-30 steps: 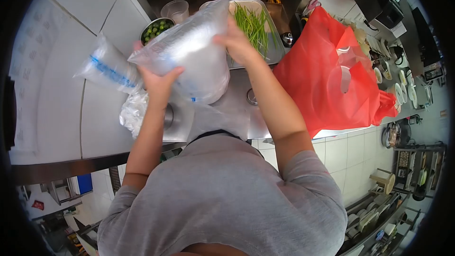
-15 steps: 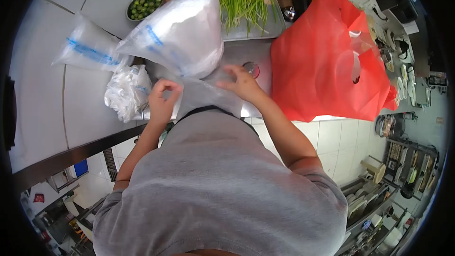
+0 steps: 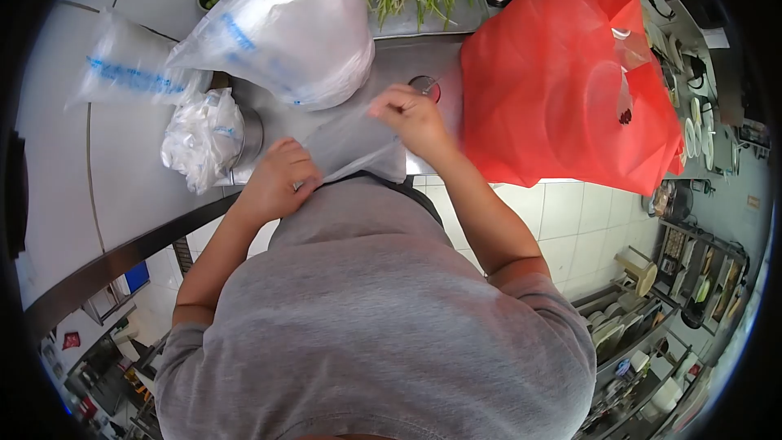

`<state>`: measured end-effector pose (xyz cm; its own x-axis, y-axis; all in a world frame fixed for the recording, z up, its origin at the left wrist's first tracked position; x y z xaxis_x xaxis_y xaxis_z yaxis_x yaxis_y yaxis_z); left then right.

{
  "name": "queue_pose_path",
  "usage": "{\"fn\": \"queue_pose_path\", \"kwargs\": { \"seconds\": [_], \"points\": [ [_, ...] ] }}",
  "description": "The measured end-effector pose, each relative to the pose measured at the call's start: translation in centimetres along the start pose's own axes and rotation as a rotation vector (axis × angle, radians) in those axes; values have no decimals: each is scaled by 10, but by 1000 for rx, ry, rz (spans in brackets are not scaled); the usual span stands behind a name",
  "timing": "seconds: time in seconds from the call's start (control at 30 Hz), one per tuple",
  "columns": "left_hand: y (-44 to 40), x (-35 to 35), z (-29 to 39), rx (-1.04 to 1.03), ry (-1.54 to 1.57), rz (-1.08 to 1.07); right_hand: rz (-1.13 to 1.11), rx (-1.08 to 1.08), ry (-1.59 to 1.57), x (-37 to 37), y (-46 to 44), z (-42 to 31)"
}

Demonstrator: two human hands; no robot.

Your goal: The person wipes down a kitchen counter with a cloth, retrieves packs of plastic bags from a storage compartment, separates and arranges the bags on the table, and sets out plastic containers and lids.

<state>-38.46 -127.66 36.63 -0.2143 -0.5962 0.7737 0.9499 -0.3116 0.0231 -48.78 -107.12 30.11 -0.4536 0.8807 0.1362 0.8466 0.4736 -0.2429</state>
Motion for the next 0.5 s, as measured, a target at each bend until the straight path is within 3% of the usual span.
{"fn": "queue_pose_path", "kwargs": {
  "seconds": [0.07, 0.17, 0.27, 0.37, 0.47, 0.5],
  "points": [
    [-8, 8, 15, 34, 178, 220, -177, 404, 214, -13, -4, -39],
    [-17, 6, 22, 181, 470, 152, -416, 339, 107, -32, 2, -74],
    [-8, 3, 16, 363, 466, -408, -547, 85, 1, -34, 11, -82],
    [1, -6, -4, 575, 490, -507, -497, -142, 140, -34, 24, -84],
    [-1, -32, -17, 339, 149, -435, -817, -50, 313, -42, 40, -71],
    [-3, -37, -19, 397, 0, -405, -822, -61, 343, -44, 41, -72]
  ]
}}
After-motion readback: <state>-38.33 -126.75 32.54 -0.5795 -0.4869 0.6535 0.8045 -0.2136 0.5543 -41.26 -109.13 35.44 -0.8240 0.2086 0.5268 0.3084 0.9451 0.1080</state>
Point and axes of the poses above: each hand's wrist, its own y-axis away from the middle knuckle, its own x-axis out of the back of the hand, z = x × y, the point moved 4 cm from there along -y, towards the middle knuckle, and after that the axes turned 14 degrees about x, right-handed, at the moved point
